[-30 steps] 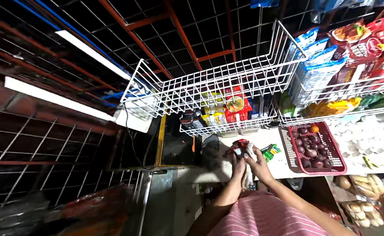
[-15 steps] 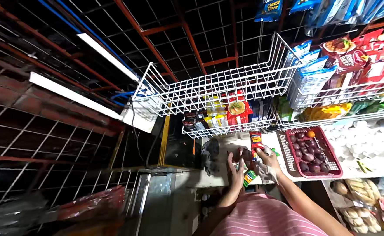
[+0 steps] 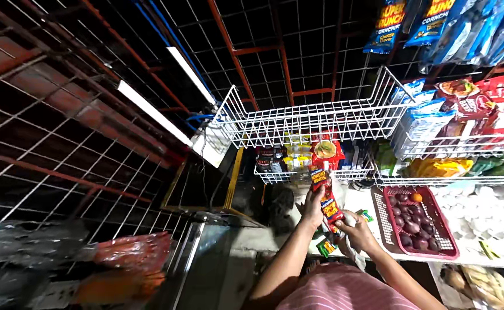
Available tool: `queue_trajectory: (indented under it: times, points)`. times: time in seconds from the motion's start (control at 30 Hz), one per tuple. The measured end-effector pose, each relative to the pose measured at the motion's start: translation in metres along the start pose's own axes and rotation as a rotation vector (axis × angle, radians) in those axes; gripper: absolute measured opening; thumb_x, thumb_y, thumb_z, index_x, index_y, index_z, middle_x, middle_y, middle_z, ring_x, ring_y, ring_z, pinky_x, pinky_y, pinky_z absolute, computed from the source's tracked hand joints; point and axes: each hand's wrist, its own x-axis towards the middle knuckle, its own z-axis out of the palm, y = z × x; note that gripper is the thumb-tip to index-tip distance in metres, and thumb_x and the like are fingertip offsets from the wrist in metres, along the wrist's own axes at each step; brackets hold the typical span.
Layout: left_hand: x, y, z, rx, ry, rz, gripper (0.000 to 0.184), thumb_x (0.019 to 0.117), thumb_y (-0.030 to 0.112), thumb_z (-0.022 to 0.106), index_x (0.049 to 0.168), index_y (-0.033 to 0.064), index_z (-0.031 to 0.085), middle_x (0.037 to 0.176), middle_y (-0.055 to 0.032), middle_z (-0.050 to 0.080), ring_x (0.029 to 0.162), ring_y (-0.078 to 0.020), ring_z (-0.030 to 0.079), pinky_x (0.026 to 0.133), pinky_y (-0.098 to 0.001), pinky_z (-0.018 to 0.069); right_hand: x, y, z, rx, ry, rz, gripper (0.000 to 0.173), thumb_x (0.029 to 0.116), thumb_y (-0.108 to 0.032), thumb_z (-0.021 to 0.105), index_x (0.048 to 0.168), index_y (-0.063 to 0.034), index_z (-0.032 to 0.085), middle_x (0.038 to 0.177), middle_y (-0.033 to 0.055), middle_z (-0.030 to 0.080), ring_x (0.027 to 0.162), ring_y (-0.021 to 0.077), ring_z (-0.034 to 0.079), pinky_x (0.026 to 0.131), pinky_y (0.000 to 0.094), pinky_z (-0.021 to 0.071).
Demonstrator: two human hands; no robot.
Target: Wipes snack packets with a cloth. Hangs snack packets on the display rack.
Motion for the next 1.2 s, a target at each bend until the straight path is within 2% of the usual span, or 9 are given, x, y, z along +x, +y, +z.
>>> queue_trajectory:
  times: [0.17, 0.33, 0.43, 0.53, 0.63, 0.73, 0.93, 1.1, 1.2]
  points:
    - [-0.004, -0.003, -0.01, 0.099, -0.151, 0.255, 0.052, 0.1, 0.002, 0.043, 0.15, -0.007, 0.029, 0.14, -0.0194, 0.057, 0.119, -0.0181, 0.063, 0.103, -0.0348, 0.053, -0.004, 0.01, -0.013, 0.248, 0.292, 0.196, 0.03, 0.1053, -0.018, 0.044, 0.12, 0.0013, 0.062, 0.091, 0.0019, 0.073, 0.079, 0.0081, 0.07, 0.076, 0.0293, 0.0609]
    - [-0.011, -0.003, -0.015, 0.116, -0.151, 0.261, 0.057, 0.0993, -0.004, 0.041, 0.153, -0.0065, 0.021, 0.136, -0.0208, 0.058, 0.119, -0.0195, 0.064, 0.103, -0.035, 0.0525, 0.004, -0.043, -0.016, 0.275, 0.63, 0.162, 0.026, 0.1094, -0.023, 0.041, 0.11, -0.0052, 0.061, 0.072, -0.0057, 0.067, 0.061, 0.0033, 0.065, 0.061, 0.0251, 0.0596]
    - [-0.015, -0.002, -0.011, 0.241, -0.21, 0.257, 0.069, 0.0956, -0.005, 0.045, 0.155, -0.0069, 0.01, 0.136, -0.0211, 0.056, 0.118, -0.017, 0.064, 0.101, -0.0339, 0.054, 0.005, -0.076, -0.004, -0.011, 0.482, -0.19, 0.031, 0.1018, -0.019, 0.049, 0.117, 0.005, 0.062, 0.095, -0.0008, 0.071, 0.081, 0.001, 0.067, 0.078, 0.0229, 0.0591]
    - [-0.029, 0.001, -0.004, 0.4, -0.323, 0.245, 0.078, 0.092, -0.005, 0.057, 0.155, -0.0122, 0.012, 0.144, -0.0208, 0.049, 0.124, -0.0105, 0.057, 0.105, -0.0271, 0.0489, 0.012, -0.091, 0.012, -0.507, 0.142, -0.461, 0.048, 0.0983, -0.027, 0.059, 0.132, 0.0072, 0.061, 0.128, 0.0168, 0.068, 0.118, 0.0177, 0.066, 0.105, 0.0367, 0.0517]
    - [-0.045, 0.006, 0.002, 0.558, -0.329, 0.148, 0.046, 0.0934, -0.009, 0.051, 0.138, -0.0153, 0.041, 0.124, -0.0187, 0.06, 0.114, -0.0099, 0.06, 0.101, -0.0262, 0.0489, 0.031, -0.092, 0.022, -0.786, -0.052, -0.399, 0.046, 0.0989, -0.02, 0.055, 0.141, -0.0027, 0.06, 0.137, 0.0162, 0.065, 0.124, 0.031, 0.065, 0.106, 0.0493, 0.0509]
    - [-0.039, 0.001, 0.0, 0.445, -0.492, 0.172, 0.054, 0.0919, -0.01, 0.045, 0.144, -0.0135, 0.033, 0.132, -0.0186, 0.058, 0.119, -0.0117, 0.061, 0.105, -0.0301, 0.0508, 0.052, -0.105, 0.011, -0.771, -0.082, -0.183, 0.044, 0.1028, -0.022, 0.05, 0.144, -0.0065, 0.057, 0.14, 0.0155, 0.062, 0.129, 0.029, 0.06, 0.11, 0.0501, 0.0469]
    - [-0.036, 0.005, -0.002, 0.511, -0.54, 0.176, 0.072, 0.0946, 0.003, 0.053, 0.156, -0.0072, 0.017, 0.144, -0.0242, 0.049, 0.122, -0.0192, 0.061, 0.105, -0.0359, 0.0519, 0.074, -0.113, -0.01, -0.647, 0.006, -0.019, 0.044, 0.1031, -0.046, 0.051, 0.111, -0.0073, 0.071, 0.086, 0.0062, 0.07, 0.082, 0.0175, 0.068, 0.081, 0.0436, 0.0554]
    - [-0.041, 0.005, -0.004, 0.403, -0.552, -0.014, 0.041, 0.1037, 0.008, 0.05, 0.141, -0.0066, 0.042, 0.117, -0.0118, 0.067, 0.103, -0.014, 0.069, 0.096, -0.0347, 0.0568, 0.077, -0.115, -0.017, -0.426, 0.298, -0.089, 0.028, 0.1031, -0.029, 0.056, 0.101, -0.0049, 0.071, 0.074, -0.0003, 0.065, 0.065, 0.007, 0.062, 0.066, 0.0317, 0.0555]
    - [-0.044, 0.003, -0.006, 0.186, -0.442, -0.108, 0.032, 0.107, 0.01, 0.037, 0.132, -0.0043, 0.051, 0.11, -0.0109, 0.073, 0.1, -0.0181, 0.072, 0.093, -0.0378, 0.0587, 0.08, -0.116, -0.034, -0.295, 0.52, -0.19, 0.026, 0.1046, -0.019, 0.054, 0.106, 0.002, 0.07, 0.082, 0.0028, 0.069, 0.074, 0.0044, 0.065, 0.076, 0.0284, 0.0575]
